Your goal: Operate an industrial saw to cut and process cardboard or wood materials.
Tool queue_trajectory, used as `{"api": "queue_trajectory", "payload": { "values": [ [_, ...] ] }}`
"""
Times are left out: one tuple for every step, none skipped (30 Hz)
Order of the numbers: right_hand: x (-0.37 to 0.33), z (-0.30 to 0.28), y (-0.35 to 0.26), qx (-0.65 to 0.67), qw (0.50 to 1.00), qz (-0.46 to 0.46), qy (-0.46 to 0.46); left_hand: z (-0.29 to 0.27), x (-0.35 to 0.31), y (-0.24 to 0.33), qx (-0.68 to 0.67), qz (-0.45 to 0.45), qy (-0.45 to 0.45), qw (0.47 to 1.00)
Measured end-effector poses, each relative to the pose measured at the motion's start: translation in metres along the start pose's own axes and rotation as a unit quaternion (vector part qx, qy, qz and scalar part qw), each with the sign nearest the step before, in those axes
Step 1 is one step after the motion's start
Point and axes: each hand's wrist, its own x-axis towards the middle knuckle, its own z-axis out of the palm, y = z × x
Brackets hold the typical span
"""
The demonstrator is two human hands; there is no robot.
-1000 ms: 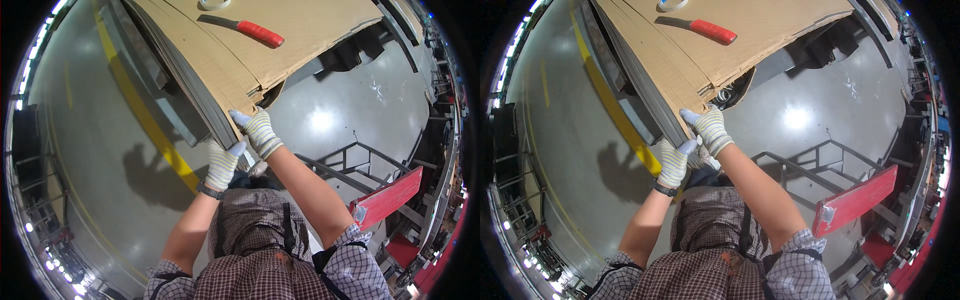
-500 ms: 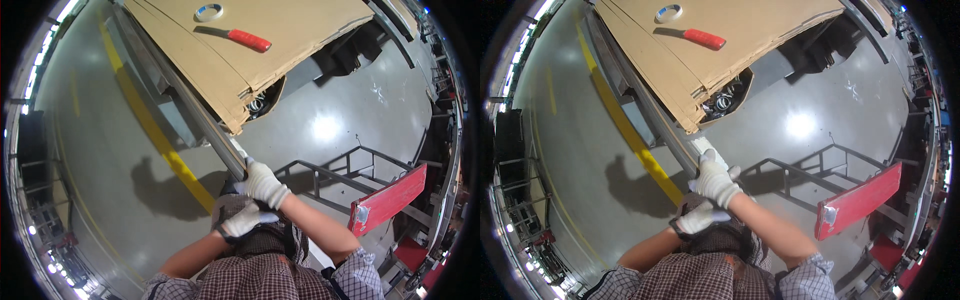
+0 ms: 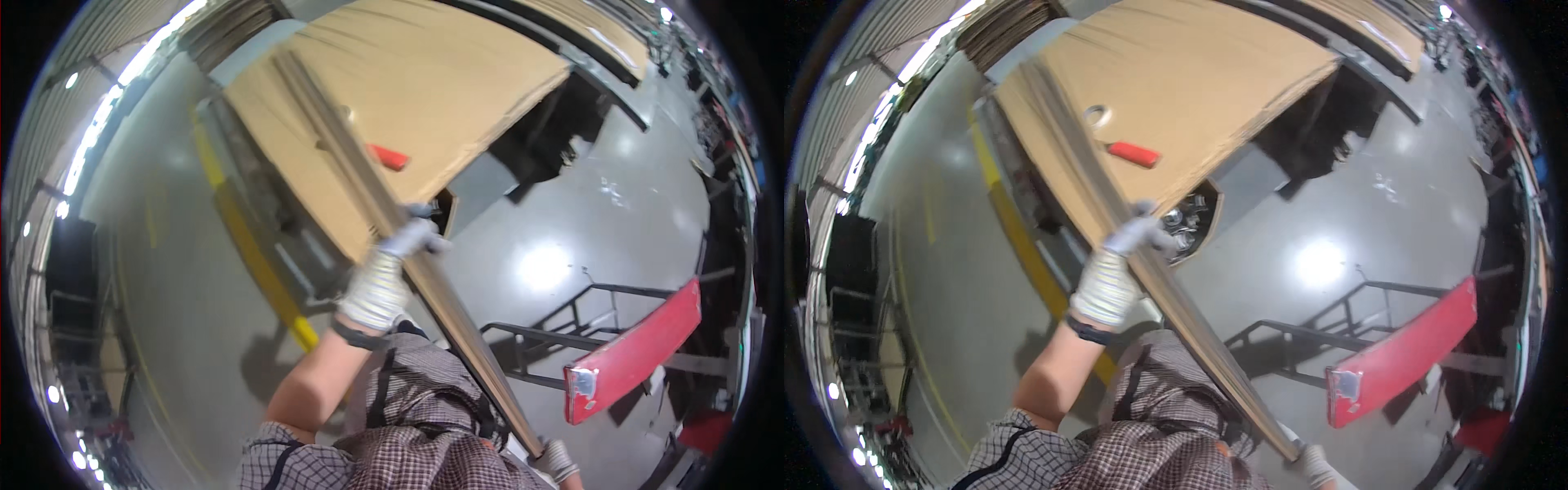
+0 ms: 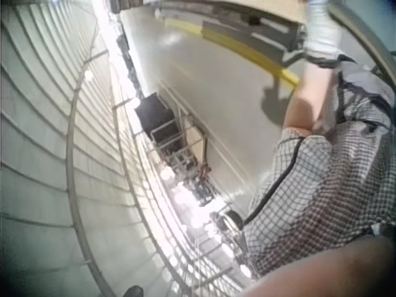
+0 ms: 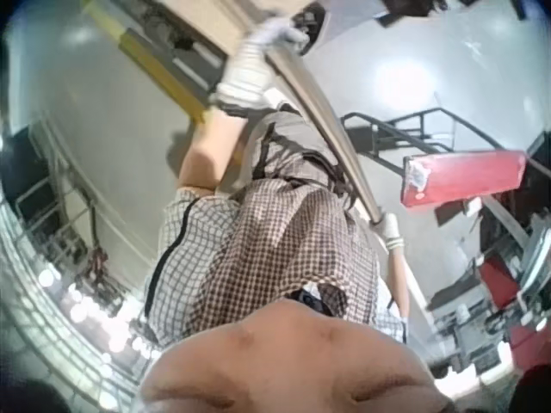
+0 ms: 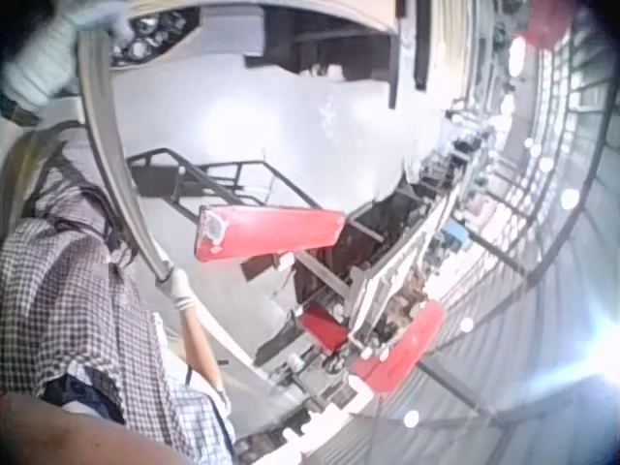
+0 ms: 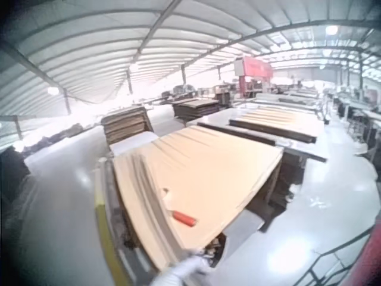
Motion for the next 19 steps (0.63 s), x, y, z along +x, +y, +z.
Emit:
{"api": "queue_trajectory", "payload": {
  "values": [
    [-0.008,0.023,0.023,0.114,0.992,0.043,-0.036,0.037,-0.001,-0.020,-0.007,-0.052,-0.037,0.998],
    [-0.010,0.041,0.021,0.189,0.978,0.064,-0.054,0.061,0.003,-0.037,0.024,-0.070,-0.100,0.992],
    [-0.017,0.058,0.020,0.244,0.964,0.088,-0.057,0.088,0.007,-0.068,-0.036,-0.121,-0.136,0.983],
    [-0.021,0.071,0.011,0.287,0.951,0.098,-0.057,0.105,0.015,-0.101,-0.031,-0.163,-0.174,0.971],
    [-0.026,0.078,-0.003,0.320,0.941,0.101,-0.050,0.120,0.024,-0.136,0.023,-0.168,-0.200,0.965],
    [-0.048,0.090,-0.009,0.355,0.927,0.119,-0.021,0.141,0.022,-0.193,-0.068,-0.249,-0.241,0.935],
    [-0.045,0.088,-0.026,0.374,0.921,0.110,-0.020,0.146,0.025,-0.226,-0.030,-0.258,-0.256,0.931],
    [-0.051,0.090,-0.039,0.397,0.911,0.113,-0.007,0.154,0.020,-0.255,-0.025,-0.300,-0.262,0.917],
    [-0.058,0.090,-0.049,0.420,0.900,0.116,0.007,0.165,0.017,-0.277,0.036,-0.364,-0.245,0.898],
    [-0.061,0.087,-0.061,0.435,0.893,0.116,0.018,0.166,0.016,-0.314,0.068,-0.355,-0.221,0.906],
    [-0.064,0.081,-0.071,0.447,0.887,0.114,0.027,0.166,0.019,-0.348,0.133,-0.416,-0.211,0.874],
    [-0.066,0.076,-0.080,0.460,0.880,0.113,0.037,0.168,0.024,-0.372,0.194,-0.405,-0.229,0.864],
    [-0.067,0.068,-0.089,0.468,0.876,0.110,0.045,0.171,0.032,-0.395,0.210,-0.417,-0.220,0.857],
    [-0.067,0.059,-0.098,0.473,0.873,0.106,0.054,0.176,0.043,-0.416,0.225,-0.427,-0.210,0.850],
    [-0.066,0.050,-0.106,0.473,0.873,0.100,0.061,0.181,0.062,-0.440,0.218,-0.421,-0.193,0.859],
    [-0.065,0.040,-0.113,0.477,0.871,0.095,0.069,0.194,0.081,-0.450,0.212,-0.417,-0.176,0.866],
    [-0.063,0.029,-0.119,0.479,0.870,0.090,0.078,0.210,0.107,-0.461,0.194,-0.398,-0.181,0.878],
    [-0.058,0.014,-0.122,0.467,0.877,0.079,0.080,0.222,0.149,-0.481,0.129,-0.389,-0.175,0.895],
    [-0.053,-0.002,-0.124,0.470,0.874,0.088,0.087,0.260,0.181,-0.456,0.148,-0.426,-0.140,0.882]
  ]
}}
